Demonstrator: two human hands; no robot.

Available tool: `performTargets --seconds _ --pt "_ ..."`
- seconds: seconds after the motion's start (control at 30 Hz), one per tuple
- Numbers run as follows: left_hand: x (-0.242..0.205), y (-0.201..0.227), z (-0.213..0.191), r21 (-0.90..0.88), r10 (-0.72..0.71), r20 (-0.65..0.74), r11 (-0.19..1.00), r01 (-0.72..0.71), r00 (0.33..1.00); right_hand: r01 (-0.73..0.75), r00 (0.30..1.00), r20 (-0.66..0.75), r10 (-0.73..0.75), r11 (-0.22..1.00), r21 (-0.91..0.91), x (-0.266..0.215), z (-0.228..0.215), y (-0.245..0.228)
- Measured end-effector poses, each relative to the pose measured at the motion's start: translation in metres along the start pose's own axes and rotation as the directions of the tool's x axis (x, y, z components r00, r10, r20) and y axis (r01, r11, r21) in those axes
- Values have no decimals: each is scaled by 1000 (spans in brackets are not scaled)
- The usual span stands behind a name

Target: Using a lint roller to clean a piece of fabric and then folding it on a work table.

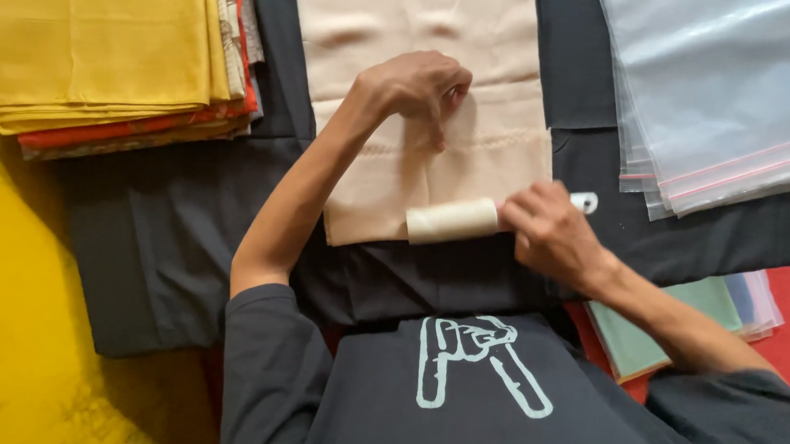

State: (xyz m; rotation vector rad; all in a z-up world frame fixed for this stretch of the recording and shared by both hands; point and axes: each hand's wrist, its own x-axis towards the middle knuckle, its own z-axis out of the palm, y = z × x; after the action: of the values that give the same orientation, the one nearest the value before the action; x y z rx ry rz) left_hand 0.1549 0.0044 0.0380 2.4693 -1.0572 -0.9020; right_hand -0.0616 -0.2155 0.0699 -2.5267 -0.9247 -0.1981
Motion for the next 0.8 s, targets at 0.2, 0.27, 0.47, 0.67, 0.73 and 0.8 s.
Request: performTargets --seconds 0.2,0.27,0.47,0.67,0.73,0.8 --pt "-1 2 -4 16 15 -4 1000 -15 1000 2 997 -72 -4 999 -38 48 16 31" --pt "-1 2 -1 8 15 -3 1000 -15 1000 -16 999 -42 14 999 -52 40 23 29" --pt "1 -3 0 52 74 -24 996 -73 997 23 1000 19 -23 999 39 2 6 -12" --pt "2 -4 4 36 54 -20 998 -53 998 25 999 -44 -25 1000 1 30 8 4" --pt "4 -3 3 27 15 -10 1000 -15 1000 3 995 -102 -16 992 -126 49 12 14" --pt "4 -4 3 33 29 -16 999 -28 999 4 995 -95 -13 996 -94 47 18 15"
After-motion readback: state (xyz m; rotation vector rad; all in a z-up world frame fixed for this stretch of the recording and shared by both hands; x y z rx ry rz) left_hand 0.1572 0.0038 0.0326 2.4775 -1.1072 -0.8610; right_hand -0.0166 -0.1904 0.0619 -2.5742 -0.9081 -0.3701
